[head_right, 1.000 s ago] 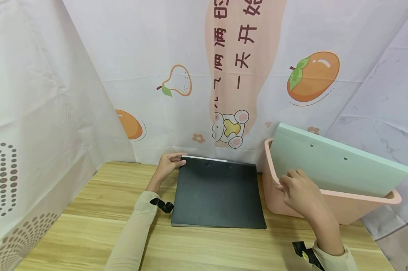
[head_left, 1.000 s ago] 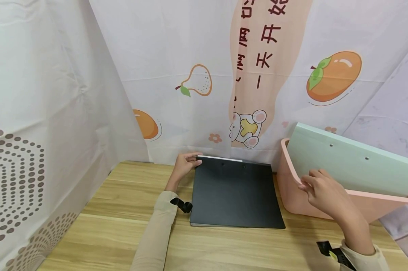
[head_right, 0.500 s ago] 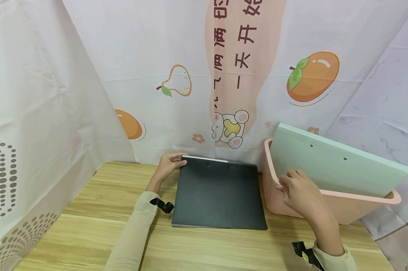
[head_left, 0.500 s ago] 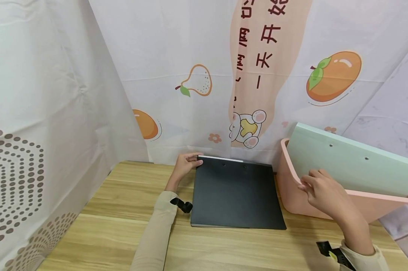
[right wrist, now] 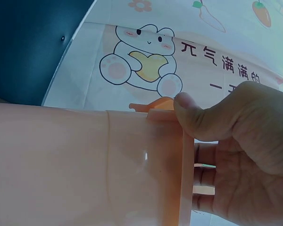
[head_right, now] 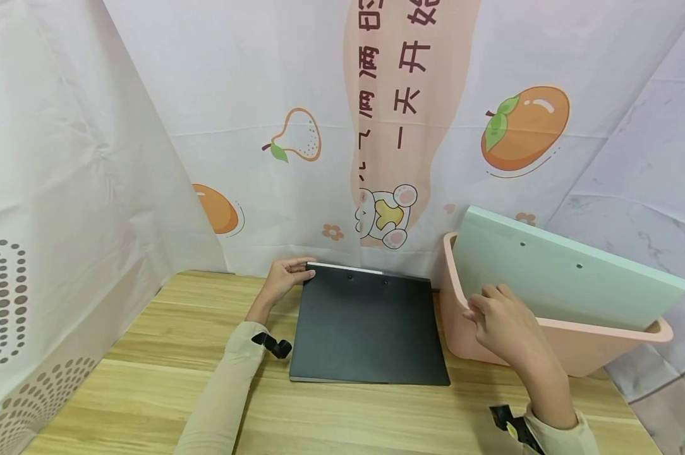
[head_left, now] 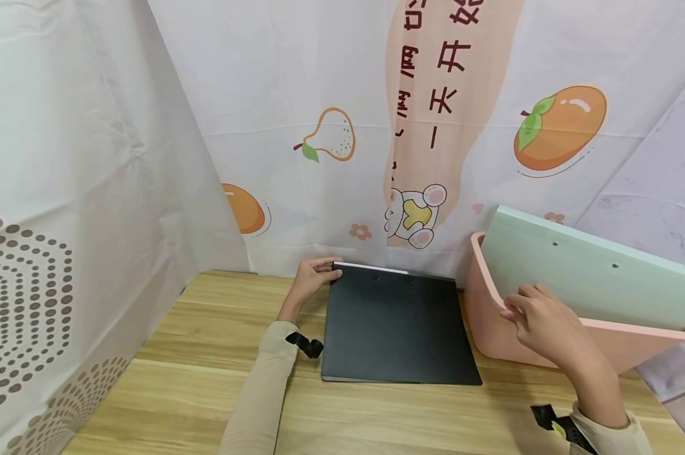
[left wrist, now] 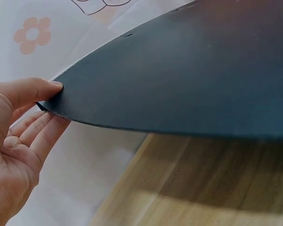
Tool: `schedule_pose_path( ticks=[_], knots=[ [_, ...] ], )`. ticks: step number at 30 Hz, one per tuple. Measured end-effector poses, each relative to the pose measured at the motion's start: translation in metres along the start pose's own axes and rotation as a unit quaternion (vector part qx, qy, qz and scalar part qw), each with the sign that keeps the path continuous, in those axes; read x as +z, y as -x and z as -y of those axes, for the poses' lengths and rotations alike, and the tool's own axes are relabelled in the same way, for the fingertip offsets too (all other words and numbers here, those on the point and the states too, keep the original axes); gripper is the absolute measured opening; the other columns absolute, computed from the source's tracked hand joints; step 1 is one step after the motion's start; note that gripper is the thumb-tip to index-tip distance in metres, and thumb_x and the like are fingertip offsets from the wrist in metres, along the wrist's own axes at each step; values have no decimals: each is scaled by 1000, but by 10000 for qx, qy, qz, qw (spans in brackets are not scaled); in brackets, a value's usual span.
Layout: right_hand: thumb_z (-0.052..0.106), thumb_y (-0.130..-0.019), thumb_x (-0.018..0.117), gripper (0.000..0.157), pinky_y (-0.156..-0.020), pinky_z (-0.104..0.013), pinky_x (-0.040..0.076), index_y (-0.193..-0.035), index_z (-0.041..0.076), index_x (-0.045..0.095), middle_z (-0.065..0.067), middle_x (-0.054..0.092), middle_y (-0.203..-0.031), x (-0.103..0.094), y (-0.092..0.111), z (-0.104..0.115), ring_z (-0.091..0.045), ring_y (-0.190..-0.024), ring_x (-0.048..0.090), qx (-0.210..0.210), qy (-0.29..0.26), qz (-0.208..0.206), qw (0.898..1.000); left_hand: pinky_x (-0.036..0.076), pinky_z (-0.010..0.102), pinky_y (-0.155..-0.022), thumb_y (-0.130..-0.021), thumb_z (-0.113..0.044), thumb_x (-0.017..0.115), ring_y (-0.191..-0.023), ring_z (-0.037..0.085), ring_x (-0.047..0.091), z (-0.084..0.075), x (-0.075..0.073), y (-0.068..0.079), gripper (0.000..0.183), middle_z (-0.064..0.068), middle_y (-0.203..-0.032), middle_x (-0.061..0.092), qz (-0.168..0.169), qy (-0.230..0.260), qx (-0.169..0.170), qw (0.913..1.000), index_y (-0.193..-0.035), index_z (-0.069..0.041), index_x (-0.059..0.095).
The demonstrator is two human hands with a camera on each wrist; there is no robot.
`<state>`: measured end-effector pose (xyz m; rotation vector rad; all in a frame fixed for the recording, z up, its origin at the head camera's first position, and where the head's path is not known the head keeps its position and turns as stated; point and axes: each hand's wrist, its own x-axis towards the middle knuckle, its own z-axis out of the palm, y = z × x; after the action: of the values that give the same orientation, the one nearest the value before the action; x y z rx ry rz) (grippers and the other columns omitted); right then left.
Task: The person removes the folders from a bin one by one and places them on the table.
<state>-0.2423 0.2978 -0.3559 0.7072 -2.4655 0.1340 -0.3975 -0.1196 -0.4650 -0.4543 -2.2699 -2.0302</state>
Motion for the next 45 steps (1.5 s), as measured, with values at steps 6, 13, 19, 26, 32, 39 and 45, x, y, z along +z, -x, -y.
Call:
schedule_pose_path(
  ticks=[6,13,19,26,32,39,45],
  knots=[
    [4,-69,75,12,-57,-29,33,-71,10,65,6,44,-67,0,0,1,-16,-67,38,3,5,-20,10000,56,30,-73,-81,-11,73,-100,19,67,4,3,-2,29,13,-110,69,16,14,-18,10000,-110,-10,70],
    [4,-70,74,12,-57,-29,33,-71,10,64,6,44,-67,0,-1,1,-16,-66,38,2,-7,-32,10000,56,28,-76,-83,-8,71,-106,21,64,1,5,0,31,13,-116,66,50,-48,-122,9999,-114,-7,69],
    [4,-69,74,12,-56,-28,32,-70,11,64,6,43,-66,0,-1,0,-15,-65,37,-43,28,-58,10000,55,33,-82,-84,-5,69,-115,31,58,-18,5,7,33,18,-121,62,229,-131,-187,9995,-117,0,65],
    [5,-69,75,14,-56,-27,31,-69,12,63,6,42,-66,1,-1,0,-15,-65,36,-52,66,-93,9999,52,37,-90,-83,-16,72,-117,23,58,-1,8,1,32,8,-123,63,2,-392,-209,9990,-115,-13,69],
    [6,-68,76,13,-56,-28,33,-70,11,64,5,43,-67,1,-1,-1,-16,-65,37,-98,68,-94,9999,51,39,-92,-83,-19,73,-116,21,58,7,9,-3,30,5,-123,63,-84,-482,-124,9987,-113,-18,70],
    [9,-71,76,12,-56,-30,33,-73,10,65,3,47,-69,-1,0,1,-18,-67,40,54,167,128,9998,47,43,-96,-84,-19,71,-120,26,55,4,8,-1,34,9,-129,59,39,-458,-113,9989,-117,-14,67],
    [14,-82,70,12,-62,-32,27,-75,13,60,3,44,-72,-4,1,5,-22,-73,40,419,282,658,9966,46,45,-97,-87,-10,67,-123,31,52,-14,7,6,36,15,-132,56,208,-416,-170,9988,-121,-3,63]
  ],
)
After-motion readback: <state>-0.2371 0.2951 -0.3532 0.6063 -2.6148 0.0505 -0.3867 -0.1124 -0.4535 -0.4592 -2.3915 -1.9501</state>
